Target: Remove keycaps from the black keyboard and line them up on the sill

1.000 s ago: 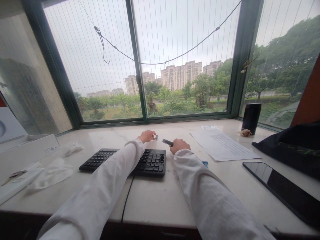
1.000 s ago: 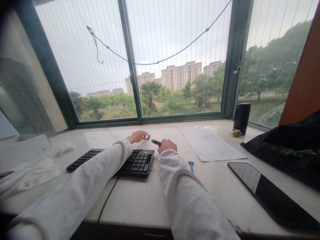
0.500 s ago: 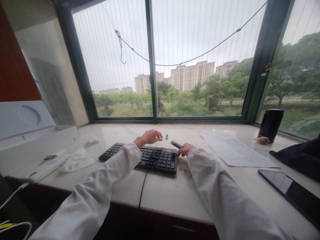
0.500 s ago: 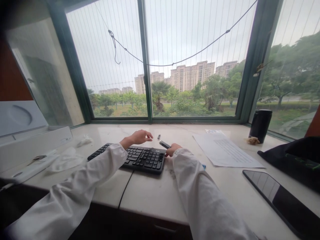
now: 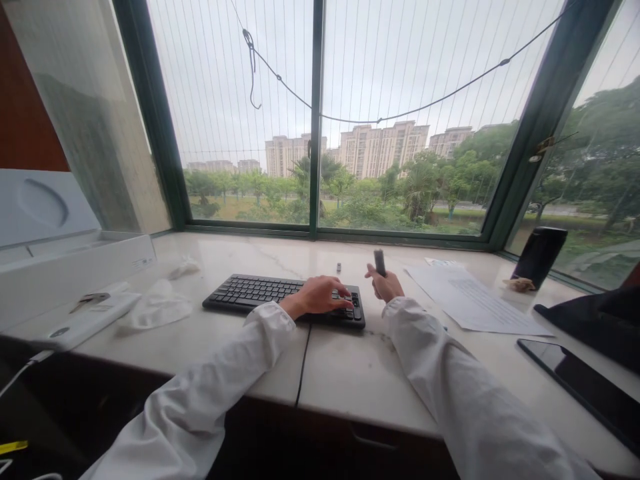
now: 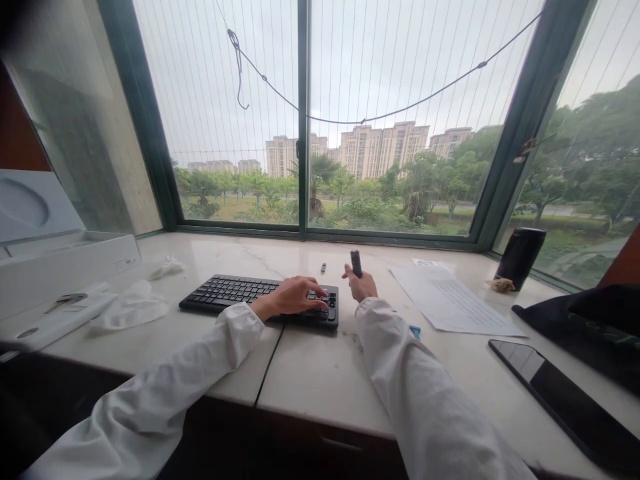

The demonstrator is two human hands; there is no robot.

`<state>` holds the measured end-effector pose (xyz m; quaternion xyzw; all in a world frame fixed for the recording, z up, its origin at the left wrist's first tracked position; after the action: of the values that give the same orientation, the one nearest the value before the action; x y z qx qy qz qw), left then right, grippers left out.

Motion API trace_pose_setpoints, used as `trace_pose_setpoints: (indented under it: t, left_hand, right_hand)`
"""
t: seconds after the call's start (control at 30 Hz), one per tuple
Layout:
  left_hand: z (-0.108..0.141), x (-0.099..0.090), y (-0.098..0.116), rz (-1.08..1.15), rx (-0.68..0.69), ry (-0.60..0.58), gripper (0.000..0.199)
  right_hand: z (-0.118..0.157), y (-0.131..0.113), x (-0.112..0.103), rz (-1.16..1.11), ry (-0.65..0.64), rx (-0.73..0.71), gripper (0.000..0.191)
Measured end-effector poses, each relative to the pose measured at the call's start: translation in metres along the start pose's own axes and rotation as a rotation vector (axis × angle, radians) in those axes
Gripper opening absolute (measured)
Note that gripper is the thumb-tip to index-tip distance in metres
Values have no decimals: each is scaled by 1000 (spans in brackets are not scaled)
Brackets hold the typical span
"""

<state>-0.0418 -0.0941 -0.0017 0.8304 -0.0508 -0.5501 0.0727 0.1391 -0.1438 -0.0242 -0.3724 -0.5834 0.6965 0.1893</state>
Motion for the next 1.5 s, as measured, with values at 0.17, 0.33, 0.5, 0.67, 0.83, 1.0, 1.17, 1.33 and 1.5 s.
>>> trace_pose_setpoints:
  t: [0.17,0.33,0.5,0.67,0.83,1.0,1.17,1.33,1.5]
  left_hand:
    - [2,10,15,-12,82,-28,52]
    - [4,14,14,-17,105,33,43]
    - [4,16,14,35,85,84,41]
    - [4,18,13,83,81,94,41]
    - [4,18,11,85,83,88,41]
    - [3,19,12,85,103,56,40]
    - [3,19,12,81,116,48,39]
    - [3,20,11,97,113,46,38]
    - [1,24,8,136,123,58,40]
  right_hand:
    - [26,-7,16,-710,-138,43,47]
    - [42,0,31,-769,-132,129,48]
    - [40,8,34,-813,-89,172,48]
    - [37,11,32,-776,-10,158,47]
    - [36,10,31,-595,88,100,42]
    - [35,15,33,-525,112,139,40]
    - [40,13,41,-622,21,143,43]
    - [49,6,44,-688,-58,38,48]
    - [59,1,40,-408,26,-146,45]
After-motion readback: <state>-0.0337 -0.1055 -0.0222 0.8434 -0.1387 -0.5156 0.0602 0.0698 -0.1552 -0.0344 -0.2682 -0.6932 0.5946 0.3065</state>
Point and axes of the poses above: each hand's wrist, its own z-axis away from the middle knuckle, its own x-axis out of the palm, y = z × x, the point moved 6 cm from there along -z, towards the middle knuckle, and after that the axes turned 15 degrees about x, right-handed, at the moved point
